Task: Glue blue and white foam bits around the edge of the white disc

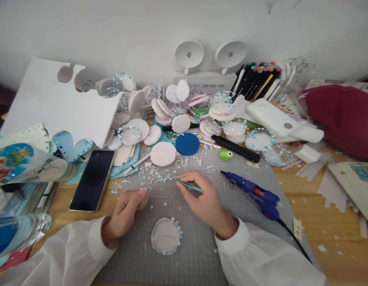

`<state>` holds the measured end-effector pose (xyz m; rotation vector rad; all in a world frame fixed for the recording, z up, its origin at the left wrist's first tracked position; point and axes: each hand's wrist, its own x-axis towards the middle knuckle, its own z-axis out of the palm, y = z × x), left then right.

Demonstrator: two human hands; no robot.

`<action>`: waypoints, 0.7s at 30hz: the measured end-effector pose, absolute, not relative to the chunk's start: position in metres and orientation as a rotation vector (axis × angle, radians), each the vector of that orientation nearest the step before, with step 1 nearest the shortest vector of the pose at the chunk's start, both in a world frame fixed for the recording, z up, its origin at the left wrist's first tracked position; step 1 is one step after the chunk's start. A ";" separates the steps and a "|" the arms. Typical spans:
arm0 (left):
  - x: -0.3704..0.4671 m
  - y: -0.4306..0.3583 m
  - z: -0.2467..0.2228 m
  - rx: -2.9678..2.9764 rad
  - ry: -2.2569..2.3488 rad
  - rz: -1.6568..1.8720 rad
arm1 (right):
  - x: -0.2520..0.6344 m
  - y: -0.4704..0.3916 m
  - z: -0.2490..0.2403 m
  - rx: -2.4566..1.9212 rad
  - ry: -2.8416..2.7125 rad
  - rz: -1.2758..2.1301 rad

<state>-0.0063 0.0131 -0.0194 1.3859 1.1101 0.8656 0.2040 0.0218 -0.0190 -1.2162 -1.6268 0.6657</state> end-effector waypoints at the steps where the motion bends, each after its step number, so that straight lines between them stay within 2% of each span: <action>1: -0.006 0.013 -0.019 1.384 1.106 0.871 | 0.204 0.022 -0.020 -1.225 -1.636 0.654; 7: -0.007 0.013 -0.019 1.388 1.081 0.883 | 0.205 0.022 -0.028 -1.249 -1.733 0.648; 12: -0.010 0.011 -0.023 1.383 1.059 0.901 | 0.205 0.023 -0.020 -1.273 -1.579 0.690; 21: -0.005 0.017 -0.009 1.400 1.132 0.982 | 0.211 0.021 -0.015 -1.263 -1.297 0.965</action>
